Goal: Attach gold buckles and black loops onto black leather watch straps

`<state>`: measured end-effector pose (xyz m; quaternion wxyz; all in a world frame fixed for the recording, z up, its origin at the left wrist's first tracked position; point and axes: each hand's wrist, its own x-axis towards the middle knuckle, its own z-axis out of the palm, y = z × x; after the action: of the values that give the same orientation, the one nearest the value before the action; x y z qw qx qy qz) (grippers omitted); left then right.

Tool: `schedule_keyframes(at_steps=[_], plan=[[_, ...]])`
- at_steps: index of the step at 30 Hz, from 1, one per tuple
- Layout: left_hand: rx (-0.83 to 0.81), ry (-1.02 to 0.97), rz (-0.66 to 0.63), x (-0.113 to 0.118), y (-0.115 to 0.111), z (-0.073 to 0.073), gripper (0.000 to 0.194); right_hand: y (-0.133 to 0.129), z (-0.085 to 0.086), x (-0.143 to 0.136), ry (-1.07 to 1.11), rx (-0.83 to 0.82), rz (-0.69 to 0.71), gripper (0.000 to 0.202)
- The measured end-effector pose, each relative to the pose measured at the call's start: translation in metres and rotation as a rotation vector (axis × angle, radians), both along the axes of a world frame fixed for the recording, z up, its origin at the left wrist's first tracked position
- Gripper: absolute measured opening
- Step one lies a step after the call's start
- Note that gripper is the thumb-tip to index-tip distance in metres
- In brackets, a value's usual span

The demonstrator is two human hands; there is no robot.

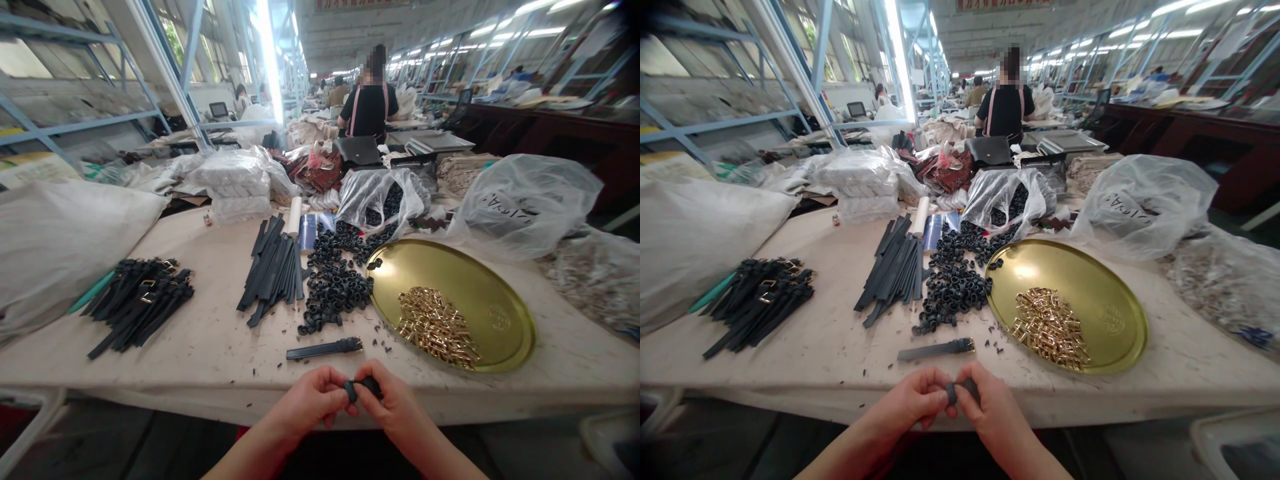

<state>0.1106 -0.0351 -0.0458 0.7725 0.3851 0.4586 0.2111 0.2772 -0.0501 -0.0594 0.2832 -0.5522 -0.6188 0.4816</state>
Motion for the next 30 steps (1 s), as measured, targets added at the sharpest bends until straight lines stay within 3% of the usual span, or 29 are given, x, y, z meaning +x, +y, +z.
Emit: schedule_keyframes(at_steps=[5,11,18,24,30], plan=[[0.171,0.165,-0.046,-0.001,0.000,-0.004,0.031,-0.002,0.004,-0.001,0.040,0.009,0.124,0.016],[0.184,0.241,-0.346,-0.012,0.001,0.010,0.019,-0.010,-0.009,0.005,0.014,0.014,0.093,0.018],[0.311,0.395,-0.282,-0.001,-0.002,0.007,0.020,-0.014,-0.004,0.003,-0.158,0.170,0.141,0.014],[0.433,0.472,-0.350,-0.005,0.004,0.018,0.022,-0.014,-0.014,-0.002,-0.134,0.197,0.053,0.019],[0.544,0.621,-0.405,-0.007,0.005,0.022,0.024,-0.017,-0.023,-0.005,-0.202,0.434,-0.012,0.017]])
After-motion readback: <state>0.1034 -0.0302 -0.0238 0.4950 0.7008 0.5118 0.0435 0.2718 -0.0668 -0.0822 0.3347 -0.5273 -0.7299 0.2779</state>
